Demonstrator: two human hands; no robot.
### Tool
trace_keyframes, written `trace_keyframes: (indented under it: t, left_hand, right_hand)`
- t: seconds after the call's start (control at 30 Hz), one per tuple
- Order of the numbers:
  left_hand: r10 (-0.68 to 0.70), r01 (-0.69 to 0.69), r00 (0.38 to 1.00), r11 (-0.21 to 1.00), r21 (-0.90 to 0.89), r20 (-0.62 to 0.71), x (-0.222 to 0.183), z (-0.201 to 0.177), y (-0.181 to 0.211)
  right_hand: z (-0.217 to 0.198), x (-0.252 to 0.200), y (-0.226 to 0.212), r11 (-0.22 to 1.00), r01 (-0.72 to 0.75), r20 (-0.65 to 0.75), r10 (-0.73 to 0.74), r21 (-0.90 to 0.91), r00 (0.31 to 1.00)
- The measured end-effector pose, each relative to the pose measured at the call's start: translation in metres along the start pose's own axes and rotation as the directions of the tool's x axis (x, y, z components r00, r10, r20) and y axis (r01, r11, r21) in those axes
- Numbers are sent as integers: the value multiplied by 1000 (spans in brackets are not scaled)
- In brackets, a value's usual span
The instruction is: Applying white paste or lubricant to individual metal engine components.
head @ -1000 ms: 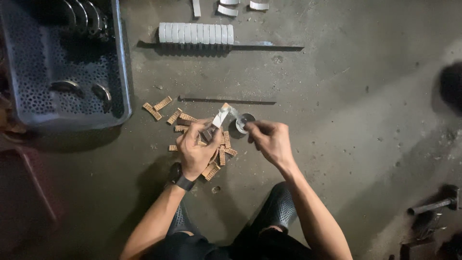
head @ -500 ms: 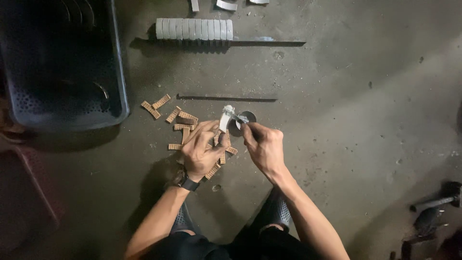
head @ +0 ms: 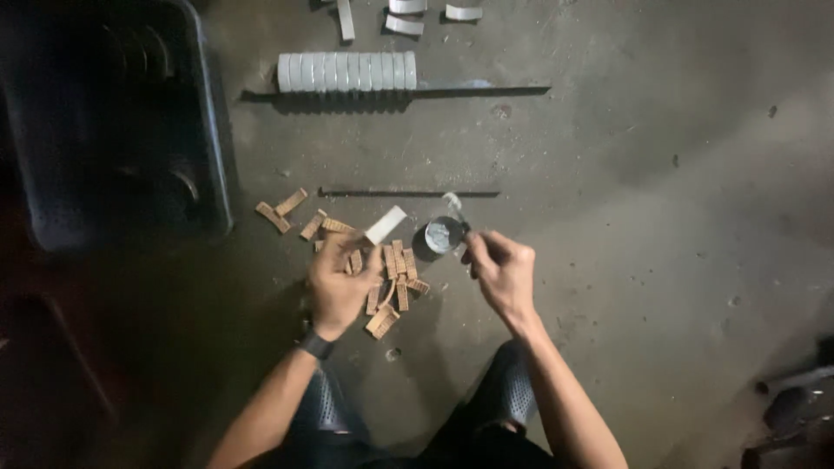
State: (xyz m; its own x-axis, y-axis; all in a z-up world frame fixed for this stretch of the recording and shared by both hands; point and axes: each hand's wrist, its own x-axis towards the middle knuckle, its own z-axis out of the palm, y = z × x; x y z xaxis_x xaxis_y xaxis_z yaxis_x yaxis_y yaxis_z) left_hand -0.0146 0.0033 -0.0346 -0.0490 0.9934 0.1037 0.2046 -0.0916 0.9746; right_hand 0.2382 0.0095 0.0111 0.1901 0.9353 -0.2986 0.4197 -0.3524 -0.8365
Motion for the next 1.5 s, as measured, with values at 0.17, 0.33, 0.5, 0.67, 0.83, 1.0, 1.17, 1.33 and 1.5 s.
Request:
trace_keyframes:
  t: [0.17,0.33,0.5,0.67,0.83,1.0,1.17,1.33,1.5]
  left_hand:
    - [-17,-12,996,953,303,91,107,-9,33]
    - [51,-112,985,914,391,163,269,58,-1]
    - [360,-387,920,897,214,155,391,165,-131]
    - [249,-173,955,910,377,-163,420,214,-219]
    - [96,-91,995,798,596,23,413,164,-179]
    - [209,-336,920,856,393,333,325,84,-78]
    - [-118,-114,895,872,475,431,198,9,-27]
    - [-215,68,942,874,481,259,89,-46,-61]
    - [-147,85,981,908,411,123,15,-83,-92]
  right_hand:
    - [4,16,30,999,-25,85,22,41,996]
    - [-9,28,37,978,-124,83,111,167,990]
    - [-29,37,52,940,-248,87,234,234,968]
    - [-38,39,59,897,-335,58,333,290,941]
    - [-30,50,53,927,-321,63,315,194,947]
    - [6,54,52,988,-110,25,108,107,994]
    - [26,54,-6,995,95,-46,-97,-44,994]
    - [38,22,-12,985,156,24,-158,80,987]
    - [45,-1,-36,984,175,27,-175,-9,984]
